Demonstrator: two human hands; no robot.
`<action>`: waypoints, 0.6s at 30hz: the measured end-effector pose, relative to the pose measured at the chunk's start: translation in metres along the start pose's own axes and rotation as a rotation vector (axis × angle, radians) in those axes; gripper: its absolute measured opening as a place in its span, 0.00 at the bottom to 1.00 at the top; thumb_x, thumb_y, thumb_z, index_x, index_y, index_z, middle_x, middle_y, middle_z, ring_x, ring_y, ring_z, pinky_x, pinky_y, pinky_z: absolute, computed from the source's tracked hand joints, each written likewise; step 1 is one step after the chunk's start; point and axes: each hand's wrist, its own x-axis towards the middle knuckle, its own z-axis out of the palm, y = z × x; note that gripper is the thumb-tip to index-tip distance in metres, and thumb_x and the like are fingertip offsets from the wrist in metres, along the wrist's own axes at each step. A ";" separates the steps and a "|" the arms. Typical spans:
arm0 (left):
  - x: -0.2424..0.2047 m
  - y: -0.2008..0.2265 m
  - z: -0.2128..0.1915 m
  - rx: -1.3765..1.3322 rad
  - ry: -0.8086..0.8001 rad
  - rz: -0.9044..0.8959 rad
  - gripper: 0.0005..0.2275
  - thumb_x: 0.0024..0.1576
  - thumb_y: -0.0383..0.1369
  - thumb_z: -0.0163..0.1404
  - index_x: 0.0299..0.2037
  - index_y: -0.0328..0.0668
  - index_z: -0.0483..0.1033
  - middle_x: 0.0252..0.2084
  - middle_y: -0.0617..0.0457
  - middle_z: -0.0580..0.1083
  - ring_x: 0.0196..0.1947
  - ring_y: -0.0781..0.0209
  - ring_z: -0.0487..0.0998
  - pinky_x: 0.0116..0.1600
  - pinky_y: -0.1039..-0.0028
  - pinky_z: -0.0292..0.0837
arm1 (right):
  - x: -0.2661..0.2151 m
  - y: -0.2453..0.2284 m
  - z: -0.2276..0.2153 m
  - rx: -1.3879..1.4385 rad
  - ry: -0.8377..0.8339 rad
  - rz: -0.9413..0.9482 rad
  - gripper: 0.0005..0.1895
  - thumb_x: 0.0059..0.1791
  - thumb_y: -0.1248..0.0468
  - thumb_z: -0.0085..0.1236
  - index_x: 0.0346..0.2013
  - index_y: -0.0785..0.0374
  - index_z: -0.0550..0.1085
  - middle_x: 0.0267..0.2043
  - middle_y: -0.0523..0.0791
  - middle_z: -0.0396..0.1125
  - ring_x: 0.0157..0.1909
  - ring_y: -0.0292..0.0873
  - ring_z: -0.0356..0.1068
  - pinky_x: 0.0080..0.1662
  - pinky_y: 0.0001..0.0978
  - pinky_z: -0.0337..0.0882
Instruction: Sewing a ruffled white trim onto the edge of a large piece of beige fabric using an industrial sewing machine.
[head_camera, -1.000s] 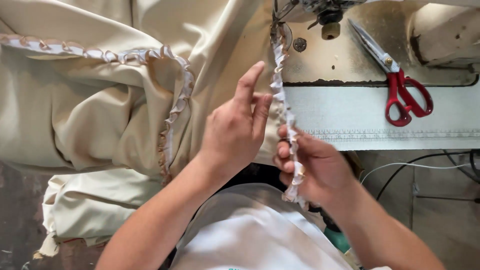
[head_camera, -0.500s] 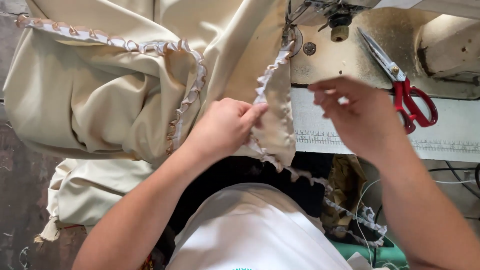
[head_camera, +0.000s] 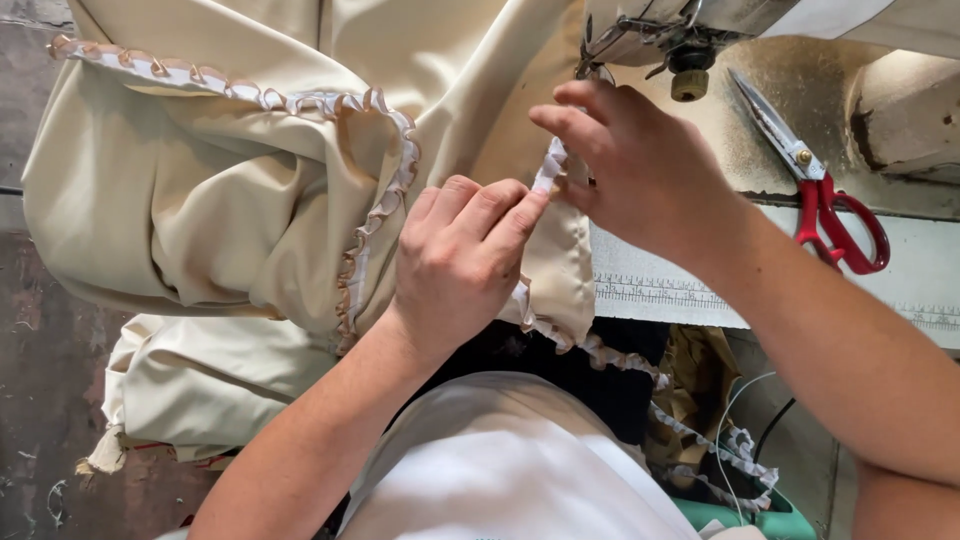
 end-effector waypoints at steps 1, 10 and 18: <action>0.000 0.001 0.001 -0.048 0.010 -0.027 0.08 0.66 0.20 0.50 0.50 0.39 0.81 0.43 0.52 0.79 0.33 0.51 0.72 0.38 0.62 0.65 | -0.003 0.001 0.003 -0.068 0.064 -0.061 0.32 0.45 0.57 0.74 0.62 0.61 0.76 0.61 0.48 0.68 0.54 0.54 0.70 0.48 0.48 0.75; 0.006 -0.012 0.032 -0.582 -0.241 -0.222 0.07 0.66 0.23 0.49 0.50 0.28 0.75 0.47 0.39 0.80 0.47 0.47 0.83 0.57 0.58 0.81 | -0.049 0.033 0.017 0.327 0.346 -0.134 0.05 0.59 0.74 0.65 0.50 0.70 0.83 0.50 0.52 0.79 0.53 0.53 0.79 0.59 0.50 0.76; -0.023 -0.021 0.088 0.002 -0.396 -0.173 0.41 0.53 0.58 0.69 0.62 0.37 0.59 0.60 0.43 0.66 0.63 0.44 0.66 0.77 0.56 0.56 | -0.051 0.027 0.020 0.657 0.372 0.110 0.10 0.57 0.82 0.57 0.51 0.72 0.78 0.54 0.53 0.75 0.59 0.50 0.71 0.63 0.45 0.72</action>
